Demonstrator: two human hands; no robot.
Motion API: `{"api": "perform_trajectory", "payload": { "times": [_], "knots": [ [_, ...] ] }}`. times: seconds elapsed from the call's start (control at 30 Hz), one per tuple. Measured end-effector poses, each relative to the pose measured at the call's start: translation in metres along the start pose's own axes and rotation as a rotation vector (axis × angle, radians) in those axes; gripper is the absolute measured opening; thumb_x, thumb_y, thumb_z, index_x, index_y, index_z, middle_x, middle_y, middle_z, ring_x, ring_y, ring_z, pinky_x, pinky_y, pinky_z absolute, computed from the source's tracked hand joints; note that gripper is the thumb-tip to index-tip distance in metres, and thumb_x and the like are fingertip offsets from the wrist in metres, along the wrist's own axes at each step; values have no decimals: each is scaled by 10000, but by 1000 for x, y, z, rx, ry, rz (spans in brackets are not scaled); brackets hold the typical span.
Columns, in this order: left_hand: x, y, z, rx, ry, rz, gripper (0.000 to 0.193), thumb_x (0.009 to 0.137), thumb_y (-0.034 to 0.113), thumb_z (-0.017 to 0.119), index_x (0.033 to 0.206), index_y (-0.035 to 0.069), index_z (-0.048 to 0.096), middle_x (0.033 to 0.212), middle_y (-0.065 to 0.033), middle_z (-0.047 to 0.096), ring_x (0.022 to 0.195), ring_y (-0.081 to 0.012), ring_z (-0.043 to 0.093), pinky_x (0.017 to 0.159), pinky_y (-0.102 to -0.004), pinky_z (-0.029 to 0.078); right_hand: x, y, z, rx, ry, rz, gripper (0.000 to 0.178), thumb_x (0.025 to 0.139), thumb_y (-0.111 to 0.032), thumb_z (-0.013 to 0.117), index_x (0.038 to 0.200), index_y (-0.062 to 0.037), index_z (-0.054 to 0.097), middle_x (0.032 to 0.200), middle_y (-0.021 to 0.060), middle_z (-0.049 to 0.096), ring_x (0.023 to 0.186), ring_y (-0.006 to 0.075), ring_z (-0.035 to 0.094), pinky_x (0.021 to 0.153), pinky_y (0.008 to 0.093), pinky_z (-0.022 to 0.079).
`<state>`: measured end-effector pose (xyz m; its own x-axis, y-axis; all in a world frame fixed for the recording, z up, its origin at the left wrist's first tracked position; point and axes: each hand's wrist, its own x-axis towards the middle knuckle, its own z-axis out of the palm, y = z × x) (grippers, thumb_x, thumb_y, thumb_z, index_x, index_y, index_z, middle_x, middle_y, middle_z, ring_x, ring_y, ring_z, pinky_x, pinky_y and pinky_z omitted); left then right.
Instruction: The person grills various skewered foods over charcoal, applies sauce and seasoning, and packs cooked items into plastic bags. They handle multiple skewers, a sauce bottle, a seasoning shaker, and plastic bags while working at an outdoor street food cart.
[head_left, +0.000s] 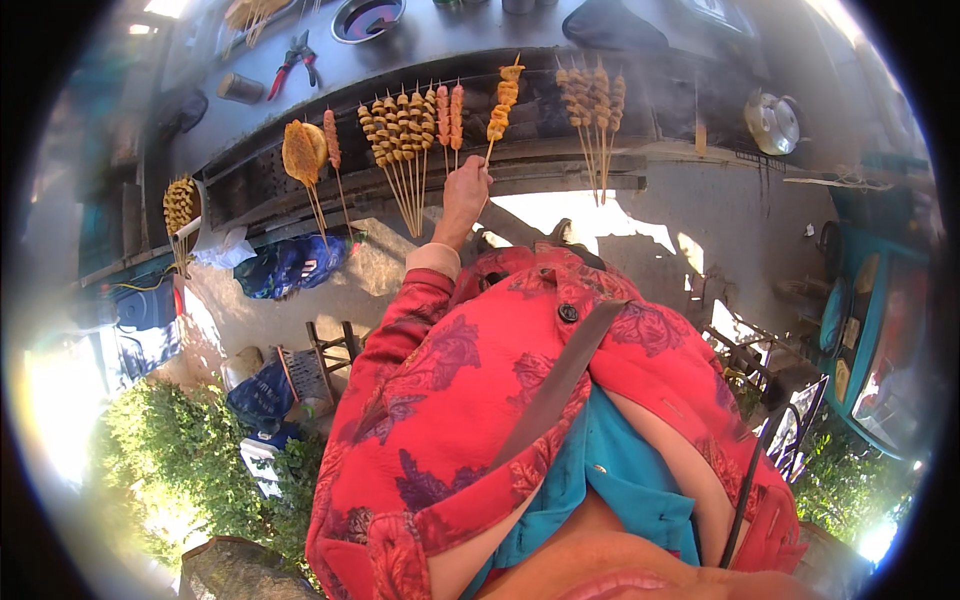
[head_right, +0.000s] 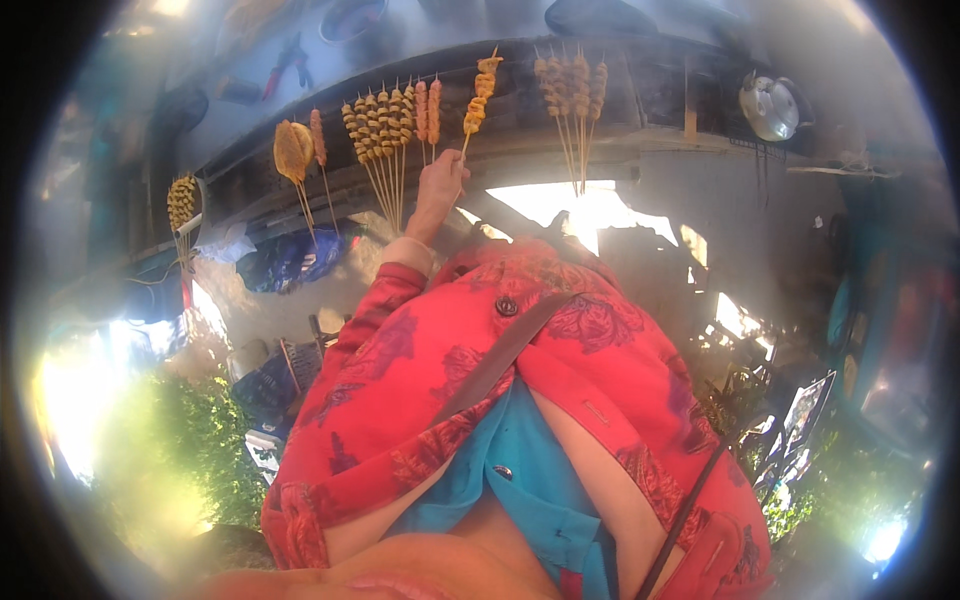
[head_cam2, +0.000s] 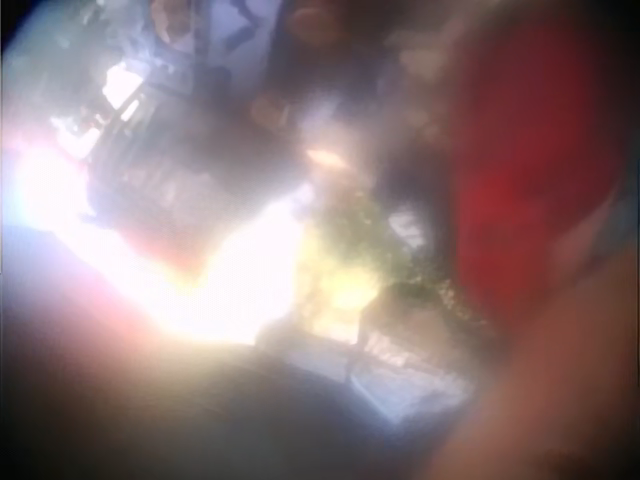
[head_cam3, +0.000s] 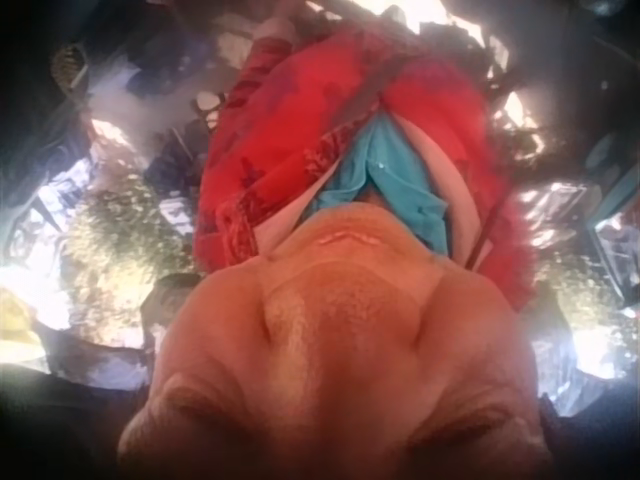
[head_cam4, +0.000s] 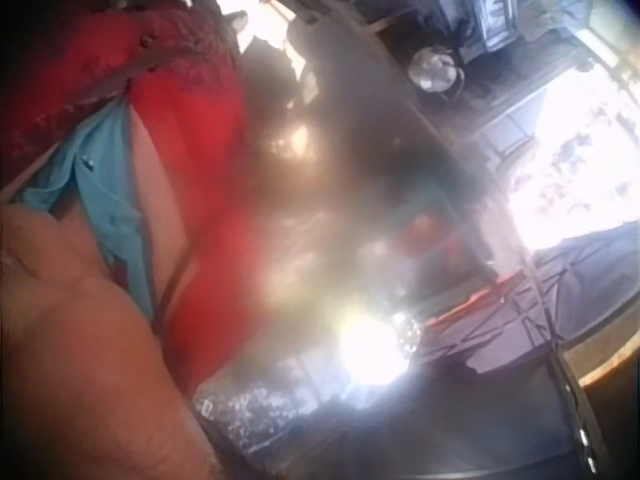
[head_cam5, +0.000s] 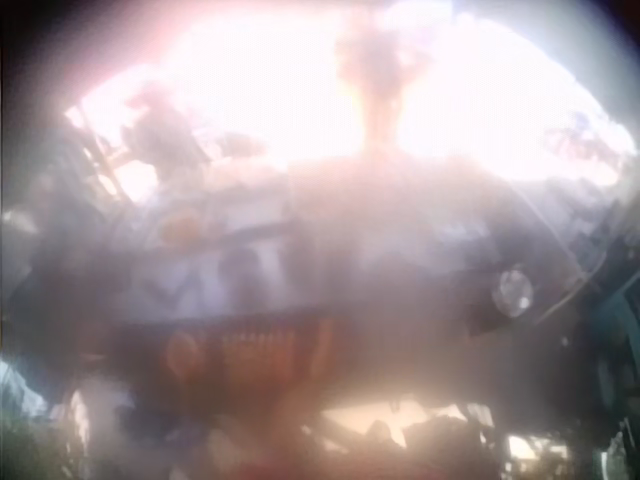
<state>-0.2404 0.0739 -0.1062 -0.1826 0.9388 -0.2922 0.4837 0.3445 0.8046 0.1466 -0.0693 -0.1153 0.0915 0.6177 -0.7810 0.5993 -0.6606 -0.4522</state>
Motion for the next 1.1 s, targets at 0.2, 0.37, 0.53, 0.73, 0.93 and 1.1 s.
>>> {"api": "perform_trajectory", "payload": {
  "times": [0.2,0.37,0.53,0.73,0.93,1.1],
  "knots": [
    [-39,33,-23,321,193,397,229,860,173,552,1067,74,543,997,-101,616,788,-281,624,627,-372,499,-27,46,-3,275,133,147,558,909,-475,429,1024,36,619,906,128,649,772,205,599,671,334,476],
    [-78,68,-9,280,-510,364,353,823,238,628,1129,85,539,851,-73,653,741,-257,635,633,-365,490,-28,76,-37,750,419,208,578,912,-490,425,1021,43,621,910,126,650,766,197,598,664,331,476],
    [-101,122,40,178,-921,650,618,781,461,620,1225,53,481,907,-108,671,808,-286,649,710,-371,496,-3,-2,-66,840,624,-51,596,883,-506,519,1140,29,575,1020,88,619,888,160,580,790,296,458],
    [-130,136,64,219,-1044,503,545,810,530,541,919,1,608,715,-186,622,711,-351,619,645,-428,466,14,-15,-16,370,665,-198,475,885,-430,524,996,22,622,842,72,619,777,163,555,703,303,446],
    [-124,97,64,161,-1023,494,404,879,368,521,788,-13,621,627,-168,604,646,-343,612,603,-414,463,-103,-73,12,501,568,-452,240,878,-230,555,957,-18,633,748,68,614,657,124,571,595,273,459],
    [-115,105,51,51,-1114,422,403,883,360,528,752,-10,619,627,-154,620,631,-313,617,602,-398,456,-170,-99,43,-114,261,-471,189,851,-143,512,969,-32,612,752,147,630,650,239,616,601,368,473]
  ]
}}
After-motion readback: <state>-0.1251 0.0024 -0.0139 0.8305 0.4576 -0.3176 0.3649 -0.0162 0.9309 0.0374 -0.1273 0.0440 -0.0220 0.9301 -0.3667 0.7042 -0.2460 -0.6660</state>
